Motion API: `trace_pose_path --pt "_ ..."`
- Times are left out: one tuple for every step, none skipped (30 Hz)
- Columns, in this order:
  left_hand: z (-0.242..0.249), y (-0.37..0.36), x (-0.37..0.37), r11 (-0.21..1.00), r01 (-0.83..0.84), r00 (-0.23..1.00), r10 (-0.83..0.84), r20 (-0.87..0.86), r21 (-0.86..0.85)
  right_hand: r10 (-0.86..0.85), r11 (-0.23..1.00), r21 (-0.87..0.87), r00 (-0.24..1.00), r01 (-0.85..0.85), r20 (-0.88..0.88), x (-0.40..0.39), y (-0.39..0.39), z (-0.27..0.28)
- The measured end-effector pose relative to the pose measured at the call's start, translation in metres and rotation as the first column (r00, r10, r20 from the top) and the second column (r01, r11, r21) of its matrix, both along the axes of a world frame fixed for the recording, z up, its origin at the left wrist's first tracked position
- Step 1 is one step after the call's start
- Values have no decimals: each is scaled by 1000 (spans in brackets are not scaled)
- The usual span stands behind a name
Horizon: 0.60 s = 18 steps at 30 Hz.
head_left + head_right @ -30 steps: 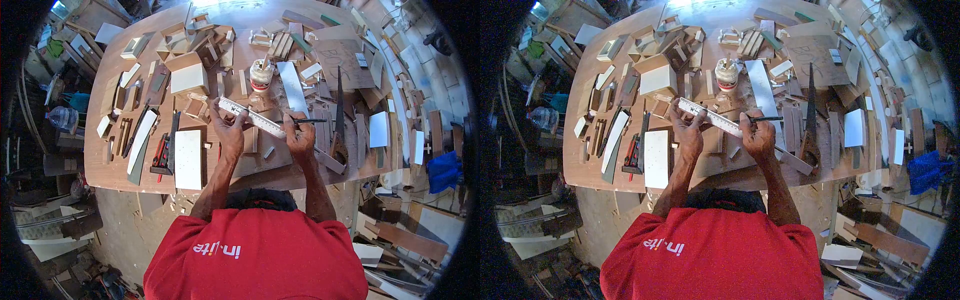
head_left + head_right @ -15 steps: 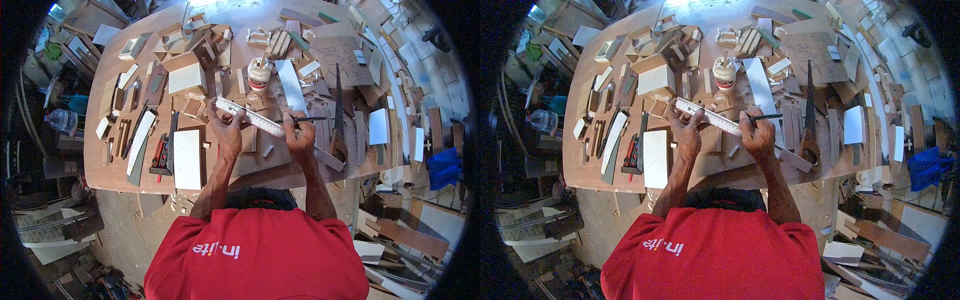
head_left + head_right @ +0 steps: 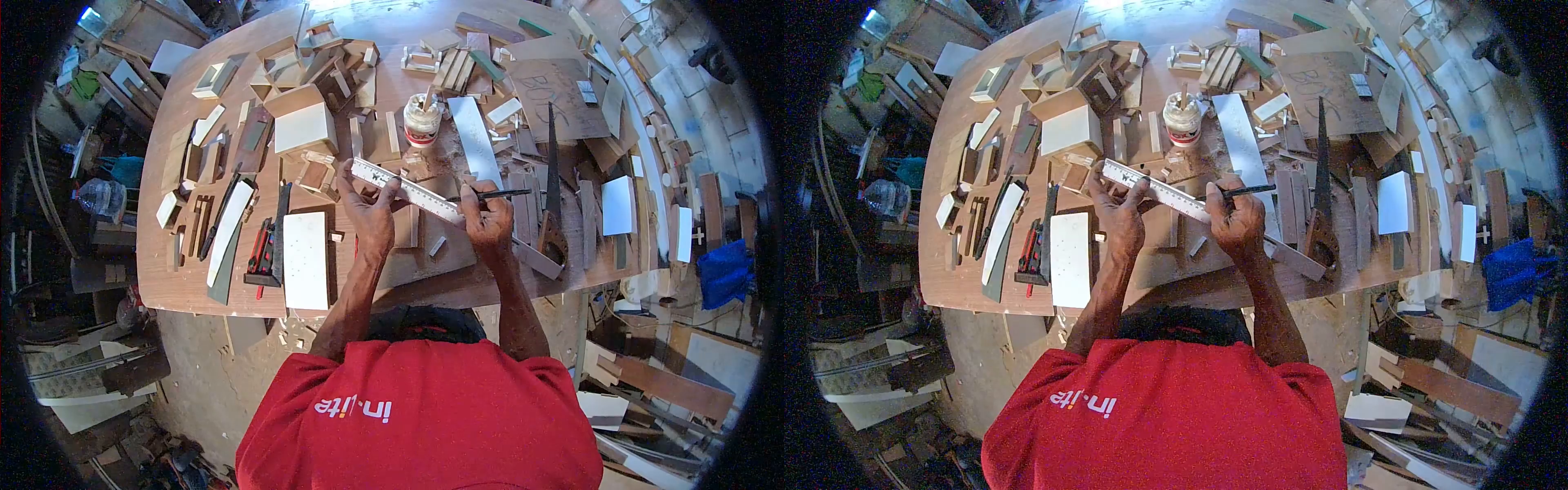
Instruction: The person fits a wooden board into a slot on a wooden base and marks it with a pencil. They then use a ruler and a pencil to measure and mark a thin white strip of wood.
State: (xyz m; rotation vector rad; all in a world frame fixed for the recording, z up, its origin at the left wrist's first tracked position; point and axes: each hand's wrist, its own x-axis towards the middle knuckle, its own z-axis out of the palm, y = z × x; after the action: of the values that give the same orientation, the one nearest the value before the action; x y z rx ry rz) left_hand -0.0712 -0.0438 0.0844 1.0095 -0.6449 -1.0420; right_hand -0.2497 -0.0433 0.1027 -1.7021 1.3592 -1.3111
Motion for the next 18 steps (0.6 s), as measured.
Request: trace_pose_path --pt "0 0 0 1000 0 1000 0 0 0 8 1000 24 1000 -9 8 0 0 2" --pt "0 0 0 1000 -1 1000 1 4 0 9 1000 24 1000 -9 8 0 0 0" --pt "0 0 1 1000 -3 1000 3 9 2 5 1000 11 1000 -5 -1 -1 -1 -4" --pt "0 0 1 1000 -3 1000 3 9 2 2 1000 -3 1000 -2 -10 -1 -1 -4" --pt "1 0 1 1000 0 1000 0 1 5 1 1000 -4 1000 -1 -10 -1 -1 -4" --pt "2 0 1 1000 2 1000 -2 -6 10 3 1000 9 1000 -3 -9 -1 -1 -2" --pt "3 0 1 1000 2 1000 -2 -6 10 5 1000 22 1000 -5 -8 -1 0 0" --pt "4 0 0 1000 -2 1000 2 -5 15 5 1000 22 1000 -5 -8 -1 0 -2" --pt "4 0 0 1000 -7 1000 7 -3 21 5 1000 14 1000 -5 -26 -2 -1 -4" --pt "4 0 0 1000 -7 1000 7 -3 21 5 1000 5 999 -5 -43 -3 -1 -6" --pt "4 0 0 1000 -6 1000 6 6 13 4 1000 5 999 -4 -43 -3 -1 -7" --pt "3 -1 0 1000 -5 1000 5 15 6 -4 999 -33 999 2 -54 -3 -2 -8" --pt "2 -1 0 1000 -5 1000 5 15 6 -12 997 -71 998 8 -64 -2 -3 -8" --pt "1 -1 0 1000 -1 1000 1 -15 1 -13 997 -71 998 8 -64 -2 -3 -7" --pt "0 -1 0 1000 4 999 -4 -44 -4 -11 999 -49 998 8 -59 -2 -2 -5" --pt "2 0 -1 1000 5 999 -5 -44 -3 -10 1000 -26 998 9 -55 -1 -2 -4" --pt "4 0 -1 1000 -3 999 3 -39 5 -11 1000 -26 998 9 -55 -1 -2 -4" --pt "5 1 -2 1000 -12 999 12 -33 14 -10 999 -40 999 8 -52 -1 -3 -4"
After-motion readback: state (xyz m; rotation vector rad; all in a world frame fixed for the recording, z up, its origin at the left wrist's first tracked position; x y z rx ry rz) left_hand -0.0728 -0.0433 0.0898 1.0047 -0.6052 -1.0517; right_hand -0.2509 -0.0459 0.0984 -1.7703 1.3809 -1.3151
